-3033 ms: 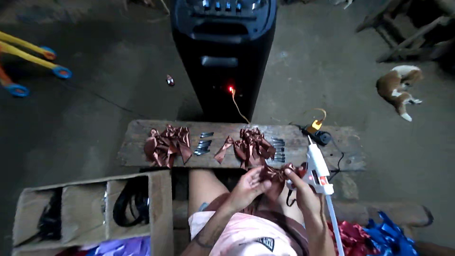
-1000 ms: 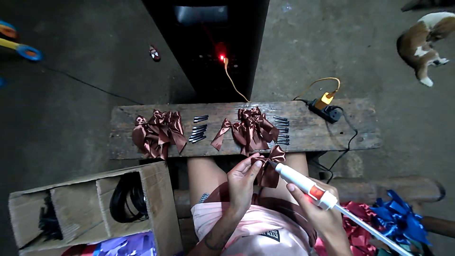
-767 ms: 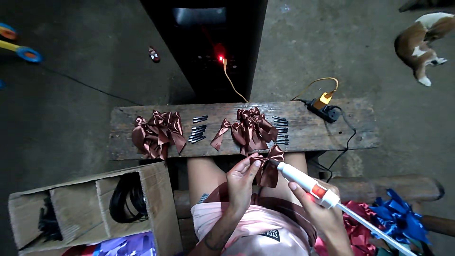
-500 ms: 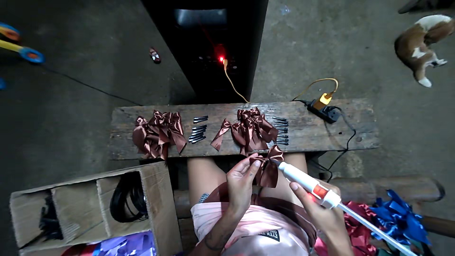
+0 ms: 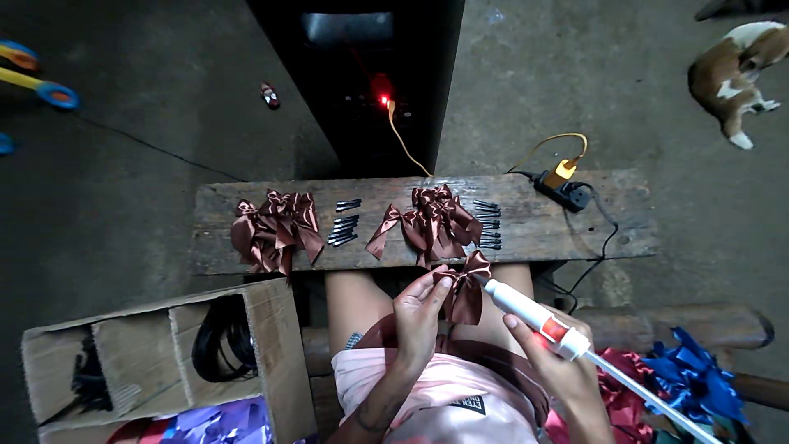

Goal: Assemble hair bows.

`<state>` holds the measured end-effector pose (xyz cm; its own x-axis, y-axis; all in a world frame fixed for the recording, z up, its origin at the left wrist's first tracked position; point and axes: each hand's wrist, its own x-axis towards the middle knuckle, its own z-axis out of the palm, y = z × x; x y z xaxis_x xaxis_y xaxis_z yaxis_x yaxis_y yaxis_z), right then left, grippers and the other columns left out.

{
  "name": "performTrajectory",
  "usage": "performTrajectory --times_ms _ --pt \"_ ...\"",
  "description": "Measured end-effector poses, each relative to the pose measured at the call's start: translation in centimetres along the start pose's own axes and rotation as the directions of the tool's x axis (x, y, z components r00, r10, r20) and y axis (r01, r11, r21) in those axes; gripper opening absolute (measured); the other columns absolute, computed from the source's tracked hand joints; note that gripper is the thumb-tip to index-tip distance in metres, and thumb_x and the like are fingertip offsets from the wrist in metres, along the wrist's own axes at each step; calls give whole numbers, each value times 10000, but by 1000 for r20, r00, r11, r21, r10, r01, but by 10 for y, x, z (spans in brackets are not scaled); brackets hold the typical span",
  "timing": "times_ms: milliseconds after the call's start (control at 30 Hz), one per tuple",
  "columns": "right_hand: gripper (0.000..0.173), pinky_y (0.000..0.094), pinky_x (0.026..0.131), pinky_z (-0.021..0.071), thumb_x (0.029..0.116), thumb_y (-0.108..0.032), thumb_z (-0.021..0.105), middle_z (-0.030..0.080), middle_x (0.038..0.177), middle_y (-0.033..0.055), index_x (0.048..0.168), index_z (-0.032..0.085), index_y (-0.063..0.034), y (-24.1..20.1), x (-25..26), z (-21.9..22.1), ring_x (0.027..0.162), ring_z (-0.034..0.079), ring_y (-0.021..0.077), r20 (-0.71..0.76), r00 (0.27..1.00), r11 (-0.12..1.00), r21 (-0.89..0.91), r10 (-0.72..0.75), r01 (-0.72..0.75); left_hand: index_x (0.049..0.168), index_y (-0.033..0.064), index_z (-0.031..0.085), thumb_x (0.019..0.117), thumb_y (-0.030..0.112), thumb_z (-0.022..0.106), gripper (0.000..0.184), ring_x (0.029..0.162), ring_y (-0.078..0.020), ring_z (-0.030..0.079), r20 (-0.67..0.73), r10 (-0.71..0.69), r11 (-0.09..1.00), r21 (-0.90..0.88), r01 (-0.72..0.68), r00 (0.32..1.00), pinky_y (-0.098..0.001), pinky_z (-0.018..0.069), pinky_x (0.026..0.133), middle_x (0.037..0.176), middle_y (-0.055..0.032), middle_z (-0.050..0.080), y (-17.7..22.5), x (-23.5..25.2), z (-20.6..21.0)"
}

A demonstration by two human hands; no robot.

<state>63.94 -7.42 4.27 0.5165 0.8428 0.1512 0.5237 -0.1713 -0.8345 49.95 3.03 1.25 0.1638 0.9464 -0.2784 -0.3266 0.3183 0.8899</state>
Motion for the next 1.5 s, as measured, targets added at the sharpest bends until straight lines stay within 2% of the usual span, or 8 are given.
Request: performTrajectory --times_ms 300,367,500,600,733,1033,1333,1500 --pt "433 185 672 516 885 -487 685 686 735 -47 804 733 -65 0 -1 1 704 619 -66 11 997 997 -41 72 -72 1082 -57 716 939 -58 636 164 927 -107 727 1 0 1000 19 0 1000 -269 599 854 986 -69 766 -2 0 -1" --pt "437 200 665 519 887 -480 683 694 735 -20 802 735 -55 0 0 2 699 630 -44 -9 999 997 -63 54 -54 1077 -52 721 939 -53 640 160 930 -103 726 -5 3 1000 25 -3 1000 -266 598 855 985 -63 767 -3 1 -2" --pt "413 170 665 513 896 -421 694 698 750 37 795 731 -22 1 2 0 697 629 -17 -15 998 995 -81 -59 58 1082 -55 722 942 -52 638 163 917 -100 727 -19 0 1000 20 1 1000 -268 598 855 974 -67 767 -6 3 -2" --pt "403 142 685 514 904 -410 696 690 751 23 787 726 -26 0 2 2 714 623 -32 25 996 996 -18 -85 86 1063 -56 727 942 -52 637 150 896 -101 726 -25 -3 1000 5 3 1000 -263 600 837 961 -71 766 -8 4 -2" --pt "434 178 670 510 903 -444 682 678 712 27 760 717 -35 0 1 10 691 624 -6 41 997 997 -35 -64 65 1063 -52 732 944 -54 635 153 884 -97 727 -23 -8 1000 18 9 1000 -256 598 836 949 -63 769 -8 4 -1" --pt "442 230 652 523 894 -485 674 694 718 7 785 740 -62 1 0 13 677 638 7 62 998 998 -65 6 -2 1045 -48 743 938 -57 640 148 891 -98 724 -24 -20 1000 9 20 1000 -259 595 838 949 -68 769 -10 5 0" --pt "413 245 687 556 885 -465 688 725 761 7 826 762 -63 3 -1 14 715 667 6 53 998 998 -47 35 -33 1065 -49 738 946 -35 648 151 898 -100 727 -19 -5 999 47 6 1000 -269 598 848 950 -66 770 -11 5 -1" --pt "420 248 664 550 894 -472 683 717 751 4 817 755 -65 5 0 13 694 659 9 41 999 998 -58 33 -31 1057 -49 735 951 -38 644 141 893 -102 724 -32 -3 999 49 4 999 -272 599 849 950 -65 766 -11 6 -1"
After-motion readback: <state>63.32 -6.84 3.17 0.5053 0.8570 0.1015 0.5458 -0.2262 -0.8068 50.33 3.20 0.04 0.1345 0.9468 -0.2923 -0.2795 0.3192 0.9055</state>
